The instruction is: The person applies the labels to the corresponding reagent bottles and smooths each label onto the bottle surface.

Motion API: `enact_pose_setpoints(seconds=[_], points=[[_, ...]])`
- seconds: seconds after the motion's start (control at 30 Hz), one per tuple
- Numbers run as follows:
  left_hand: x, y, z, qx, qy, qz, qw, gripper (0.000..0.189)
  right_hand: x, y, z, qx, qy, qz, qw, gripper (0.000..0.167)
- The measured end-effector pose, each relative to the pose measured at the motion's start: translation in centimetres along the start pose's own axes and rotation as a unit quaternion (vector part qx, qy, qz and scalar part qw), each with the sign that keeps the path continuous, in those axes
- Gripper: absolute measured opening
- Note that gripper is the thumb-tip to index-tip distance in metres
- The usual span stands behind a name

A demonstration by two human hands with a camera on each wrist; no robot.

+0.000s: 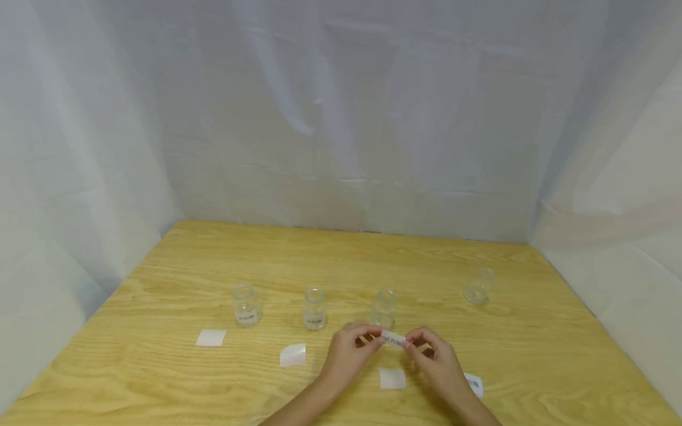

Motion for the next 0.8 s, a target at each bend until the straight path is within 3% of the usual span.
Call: enact_pose_setpoints(seconds=[0.23, 0.33, 0.43, 0.57, 0.8], points=[[-1.1, 0.4, -0.2, 0.025, 0.067, -0.086, 0.9938, 0.012, 0.4, -1.6, -0.9, -0.105, 0.02, 0.033, 0.9938, 0.006], [-1.3, 0.6, -0.2, 0.035, 0.094, -0.127, 0.9868, 0.013, 0.6, -1.8, -1.4, -0.127, 0.029, 0.024, 0.9912, 0.006], [-1.4, 0.7, -0.2, 0.038, 0.113, -0.159, 0.9801, 0.027, 0.7, -2.2, -1.7, -0.138, 0.036, 0.015, 0.9896, 0.007], [-1.4, 0.6, -0.2, 0.031, 0.123, -0.183, 0.9748, 0.05, 0.8, -3.6, -1.5, -0.151, 0.037, 0.015, 0.9877, 0.009], [-1.2, 0.3, -0.5, 0.038, 0.115, -0.203, 0.9717, 0.051, 1.0, -5.0, -1.6, -0.153, 0.039, 0.035, 0.9868, 0.009]])
Point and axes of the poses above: each hand's wrist, its own z-axis away from the middle knuckle, its own x-axis out of the palm, y = z × x, the point moved 10 cm from there along -z, towards the middle knuckle, and after that the axes turned 1 degree about z, right-handed, at the moved point
